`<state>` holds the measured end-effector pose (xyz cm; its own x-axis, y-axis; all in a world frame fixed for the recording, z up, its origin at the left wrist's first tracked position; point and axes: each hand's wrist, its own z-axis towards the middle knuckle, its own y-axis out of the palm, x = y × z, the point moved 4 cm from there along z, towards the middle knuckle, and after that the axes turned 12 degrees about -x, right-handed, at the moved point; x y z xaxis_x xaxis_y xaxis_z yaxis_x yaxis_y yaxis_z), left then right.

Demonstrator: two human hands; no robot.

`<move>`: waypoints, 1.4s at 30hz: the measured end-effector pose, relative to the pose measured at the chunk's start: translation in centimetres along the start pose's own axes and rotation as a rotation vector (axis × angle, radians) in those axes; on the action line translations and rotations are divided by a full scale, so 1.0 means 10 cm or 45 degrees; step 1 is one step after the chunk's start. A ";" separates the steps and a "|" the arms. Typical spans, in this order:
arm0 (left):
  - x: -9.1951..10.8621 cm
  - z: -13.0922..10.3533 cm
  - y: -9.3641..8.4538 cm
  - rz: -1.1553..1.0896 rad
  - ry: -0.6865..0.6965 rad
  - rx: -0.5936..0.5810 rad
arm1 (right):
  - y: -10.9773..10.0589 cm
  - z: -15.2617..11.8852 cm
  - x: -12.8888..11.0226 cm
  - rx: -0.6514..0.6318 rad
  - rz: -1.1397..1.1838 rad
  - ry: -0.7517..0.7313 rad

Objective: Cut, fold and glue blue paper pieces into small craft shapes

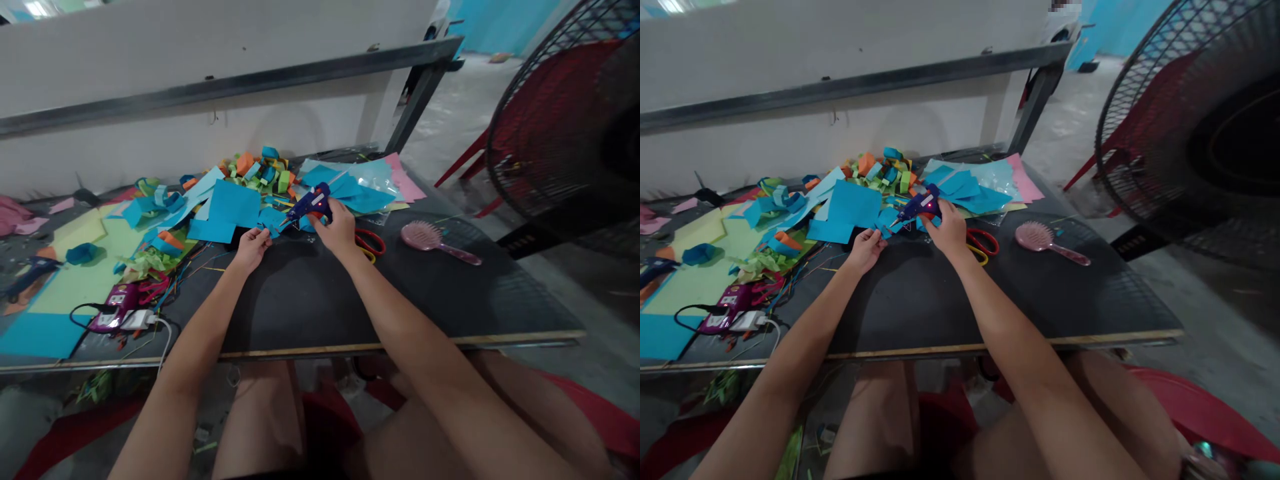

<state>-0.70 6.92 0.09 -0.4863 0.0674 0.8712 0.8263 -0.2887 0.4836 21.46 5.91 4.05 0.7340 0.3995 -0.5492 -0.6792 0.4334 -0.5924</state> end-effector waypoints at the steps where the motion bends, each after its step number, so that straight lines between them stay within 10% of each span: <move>1: 0.00 -0.01 0.01 0.015 -0.002 -0.003 | 0.01 0.00 0.01 -0.004 0.004 0.009; 42: 0.03 -0.05 0.07 0.028 -0.041 0.071 | 0.09 0.02 0.11 -0.114 0.061 -0.097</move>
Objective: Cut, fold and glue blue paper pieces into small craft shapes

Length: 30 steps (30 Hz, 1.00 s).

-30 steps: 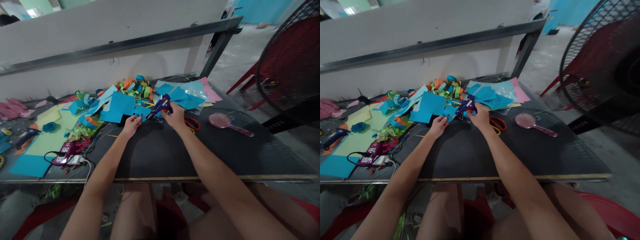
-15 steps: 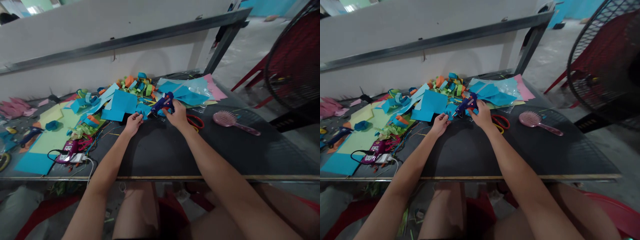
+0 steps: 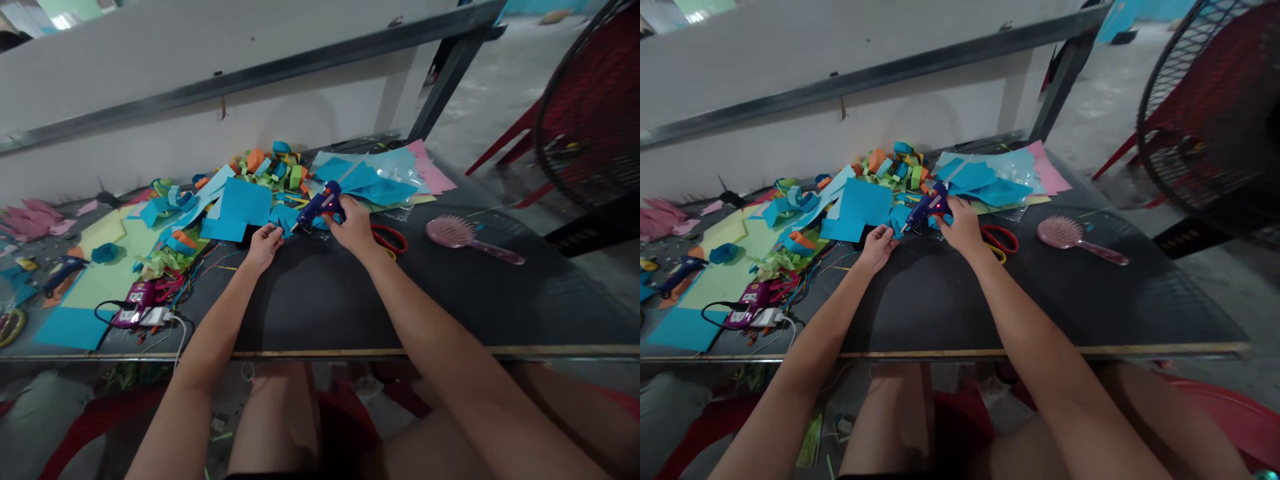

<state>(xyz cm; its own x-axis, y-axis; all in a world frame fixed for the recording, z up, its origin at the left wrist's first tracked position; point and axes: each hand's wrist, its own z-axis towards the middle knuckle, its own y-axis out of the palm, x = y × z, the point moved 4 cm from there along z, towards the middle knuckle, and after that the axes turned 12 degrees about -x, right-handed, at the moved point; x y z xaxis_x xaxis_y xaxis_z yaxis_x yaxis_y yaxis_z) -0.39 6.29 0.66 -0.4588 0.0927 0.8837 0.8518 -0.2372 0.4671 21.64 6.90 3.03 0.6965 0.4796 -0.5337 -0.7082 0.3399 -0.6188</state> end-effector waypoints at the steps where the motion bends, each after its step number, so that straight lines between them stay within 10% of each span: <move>1: 0.00 0.00 0.00 0.007 -0.004 -0.004 | 0.00 0.00 0.00 -0.003 0.001 0.003; 30: -0.07 0.02 0.01 0.200 -0.043 -0.165 | -0.09 -0.01 0.10 0.101 -0.126 0.143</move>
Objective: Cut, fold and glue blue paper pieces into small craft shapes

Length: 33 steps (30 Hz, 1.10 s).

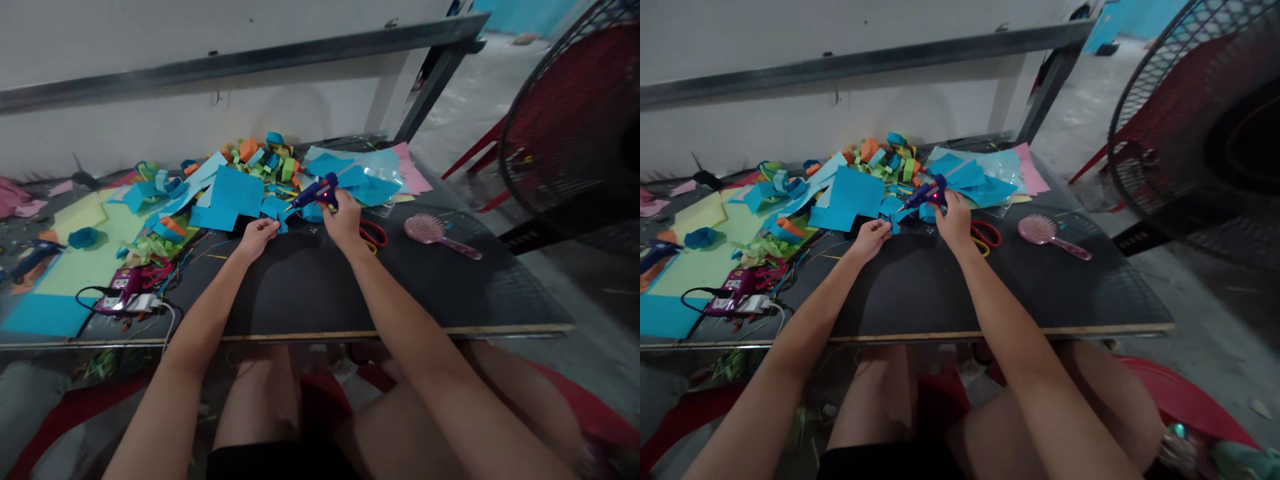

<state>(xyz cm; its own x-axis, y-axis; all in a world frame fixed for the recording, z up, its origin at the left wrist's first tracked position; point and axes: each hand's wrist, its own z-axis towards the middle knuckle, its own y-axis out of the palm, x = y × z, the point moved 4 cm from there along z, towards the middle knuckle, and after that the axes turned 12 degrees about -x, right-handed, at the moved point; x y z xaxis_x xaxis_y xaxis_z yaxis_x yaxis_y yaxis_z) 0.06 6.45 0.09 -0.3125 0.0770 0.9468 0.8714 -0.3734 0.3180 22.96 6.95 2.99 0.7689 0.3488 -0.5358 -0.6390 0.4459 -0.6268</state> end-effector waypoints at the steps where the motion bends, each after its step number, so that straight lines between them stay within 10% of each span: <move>1: 0.00 0.00 0.00 0.009 -0.006 -0.006 | -0.06 0.02 0.08 0.049 -0.041 0.047; 5: 0.02 0.00 0.01 -0.005 -0.002 -0.012 | -0.36 0.03 0.56 0.345 -0.148 0.415; 10: 0.03 0.01 -0.01 -0.033 0.006 -0.005 | -0.34 -0.06 0.77 0.328 -0.201 0.719; 17: 0.08 0.00 -0.06 -0.184 0.073 0.098 | -0.34 0.01 0.20 0.224 -0.115 0.364; 23: 0.13 0.00 -0.02 -0.205 0.059 0.128 | -0.01 0.02 -0.07 -0.466 -0.089 -0.123; 33: 0.07 0.02 -0.04 -0.245 0.075 0.034 | 0.17 0.05 0.01 -0.642 -0.074 0.006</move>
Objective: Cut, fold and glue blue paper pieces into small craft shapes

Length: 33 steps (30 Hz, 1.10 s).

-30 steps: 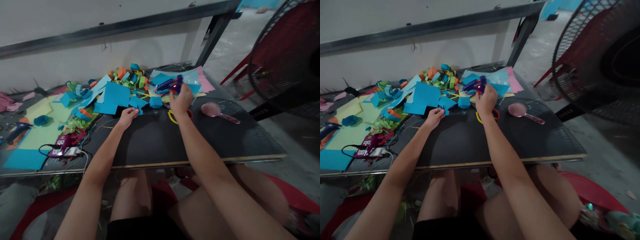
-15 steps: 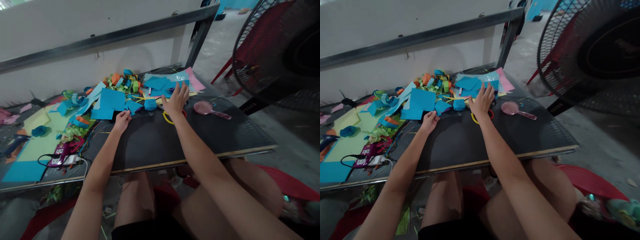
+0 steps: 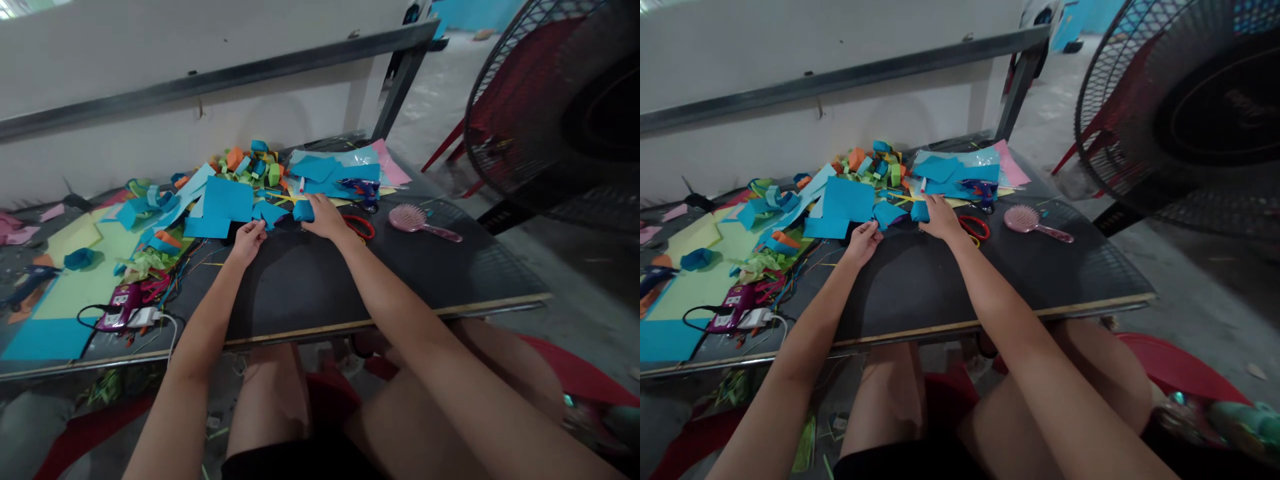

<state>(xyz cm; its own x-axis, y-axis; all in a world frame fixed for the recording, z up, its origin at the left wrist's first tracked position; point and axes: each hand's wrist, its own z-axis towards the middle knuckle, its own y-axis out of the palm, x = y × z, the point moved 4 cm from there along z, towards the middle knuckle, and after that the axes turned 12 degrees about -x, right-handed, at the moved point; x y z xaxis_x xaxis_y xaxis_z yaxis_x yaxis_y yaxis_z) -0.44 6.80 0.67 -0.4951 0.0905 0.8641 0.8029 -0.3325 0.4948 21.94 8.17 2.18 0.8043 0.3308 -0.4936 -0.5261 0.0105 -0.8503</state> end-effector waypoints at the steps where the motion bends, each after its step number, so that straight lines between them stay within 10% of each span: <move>1: 0.00 0.00 0.00 -0.014 0.000 0.011 | -0.03 -0.01 0.01 0.021 0.082 0.006; 6: 0.04 -0.04 0.04 -0.076 0.004 0.122 | -0.12 -0.08 -0.03 0.235 0.918 0.022; 13: 0.15 -0.17 0.17 0.299 0.269 0.322 | 0.15 -0.11 -0.46 -0.129 2.011 0.099; 21: 0.23 -0.22 0.25 0.387 0.317 0.298 | 0.31 -0.12 -0.59 -0.167 1.955 0.118; 26: 0.15 -0.20 0.33 0.221 0.163 0.135 | 0.09 -0.19 -0.60 0.027 1.592 -0.255; 33: 0.13 -0.23 0.38 0.214 -0.017 0.109 | -0.15 -0.28 -0.61 -0.125 1.299 -0.520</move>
<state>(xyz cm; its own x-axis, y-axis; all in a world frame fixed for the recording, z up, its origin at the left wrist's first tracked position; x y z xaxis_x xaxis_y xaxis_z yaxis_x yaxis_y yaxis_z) 1.22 3.43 3.48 -0.3473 0.0533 0.9362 0.8996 -0.2629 0.3487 18.56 3.52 5.98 -0.1563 0.4288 -0.8898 -0.8524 -0.5137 -0.0978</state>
